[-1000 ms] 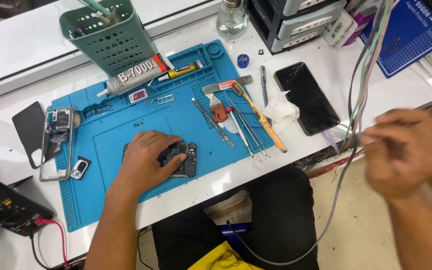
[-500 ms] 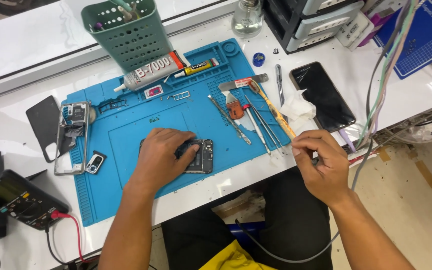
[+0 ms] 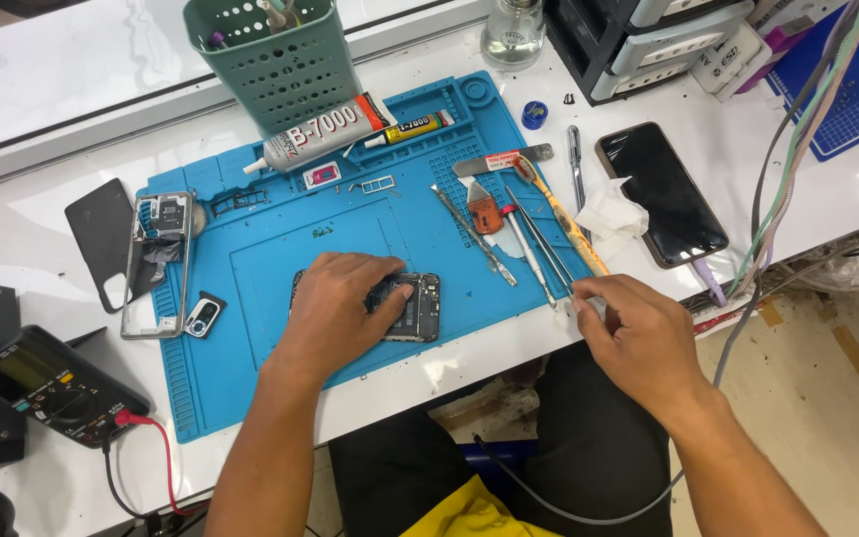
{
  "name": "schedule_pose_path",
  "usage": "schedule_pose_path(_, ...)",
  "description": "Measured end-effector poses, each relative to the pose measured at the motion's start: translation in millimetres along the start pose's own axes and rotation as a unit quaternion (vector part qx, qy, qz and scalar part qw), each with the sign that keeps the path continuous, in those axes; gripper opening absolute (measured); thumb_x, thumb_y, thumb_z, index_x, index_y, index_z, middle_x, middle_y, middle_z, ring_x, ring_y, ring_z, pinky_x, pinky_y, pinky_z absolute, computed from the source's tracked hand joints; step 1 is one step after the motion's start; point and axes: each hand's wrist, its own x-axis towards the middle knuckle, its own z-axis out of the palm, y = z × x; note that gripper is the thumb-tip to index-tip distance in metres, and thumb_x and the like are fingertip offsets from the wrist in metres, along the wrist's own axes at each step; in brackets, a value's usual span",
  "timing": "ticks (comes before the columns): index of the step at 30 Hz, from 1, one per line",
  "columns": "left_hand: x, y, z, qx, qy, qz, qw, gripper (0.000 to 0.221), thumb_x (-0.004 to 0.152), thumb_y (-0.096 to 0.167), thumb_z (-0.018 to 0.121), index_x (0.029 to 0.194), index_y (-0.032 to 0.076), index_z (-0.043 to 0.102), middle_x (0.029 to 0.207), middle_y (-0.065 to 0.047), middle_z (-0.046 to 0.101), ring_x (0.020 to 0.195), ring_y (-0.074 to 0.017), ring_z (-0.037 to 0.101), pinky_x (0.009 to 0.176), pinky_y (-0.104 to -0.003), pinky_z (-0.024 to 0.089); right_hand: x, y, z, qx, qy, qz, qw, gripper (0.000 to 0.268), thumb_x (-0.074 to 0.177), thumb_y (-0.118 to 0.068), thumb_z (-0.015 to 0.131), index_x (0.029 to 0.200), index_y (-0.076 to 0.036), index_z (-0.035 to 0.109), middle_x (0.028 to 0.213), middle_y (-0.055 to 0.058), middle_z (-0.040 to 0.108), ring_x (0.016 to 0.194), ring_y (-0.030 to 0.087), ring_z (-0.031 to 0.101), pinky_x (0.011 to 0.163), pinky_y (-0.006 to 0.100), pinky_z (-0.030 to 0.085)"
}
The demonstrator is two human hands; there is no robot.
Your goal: Repairing a mobile phone by soldering internal components on a repair bench.
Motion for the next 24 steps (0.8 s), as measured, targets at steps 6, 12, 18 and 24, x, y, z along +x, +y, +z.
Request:
schedule_pose_path(6, -1.3, 1.3, -1.0, 0.0, 0.001, -0.006, 1.0, 0.025, 0.091, 0.024, 0.081, 0.112, 0.01, 0.081, 0.099, -0.011, 0.082, 0.103, -0.0279, 0.077, 0.099, -0.044, 0.054, 0.6, -10.5, -3.6, -0.164, -0.054, 0.018, 0.985, 0.012, 0.091, -0.013, 0.078, 0.103, -0.01, 0.079, 0.083, 0.007, 0.077, 0.062, 0.023, 0.073, 0.049, 0.03, 0.056)
schedule_pose_path(12, 0.1, 4.3, -3.4, -0.006, 0.002, -0.004, 1.0, 0.026, 0.092, 0.024, 0.08, 0.113, 0.008, 0.08, 0.098, -0.013, 0.082, 0.103, -0.0296, 0.077, 0.098, -0.045, 0.054, -0.4, -13.4, -6.8, -0.211, -0.085, 0.046, 0.973, 0.013, 0.092, -0.018, 0.078, 0.103, -0.012, 0.079, 0.079, 0.005, 0.076, 0.065, 0.021, 0.075, 0.051, 0.03, 0.06)
schedule_pose_path(18, -0.9, 3.1, -3.0, -0.011, 0.002, -0.012, 1.0, 0.026, 0.093, 0.025, 0.079, 0.113, 0.008, 0.08, 0.097, -0.013, 0.082, 0.102, -0.0291, 0.077, 0.098, -0.044, 0.055, -3.2, -14.1, -7.0, -0.241, -0.116, 0.084, 0.96, 0.013, 0.092, -0.023, 0.076, 0.1, -0.013, 0.079, 0.075, 0.002, 0.075, 0.066, 0.018, 0.076, 0.053, 0.026, 0.06)
schedule_pose_path(24, -1.5, 0.3, -1.3, -0.023, -0.004, -0.006, 1.0, 0.026, 0.093, 0.023, 0.078, 0.114, 0.008, 0.079, 0.097, -0.012, 0.081, 0.104, -0.031, 0.077, 0.099, -0.048, 0.055, -9.1, -7.2, -3.4, -0.252, -0.11, 0.092, 0.957, 0.012, 0.092, -0.024, 0.075, 0.098, -0.014, 0.079, 0.072, 0.002, 0.075, 0.065, 0.017, 0.076, 0.052, 0.027, 0.059)
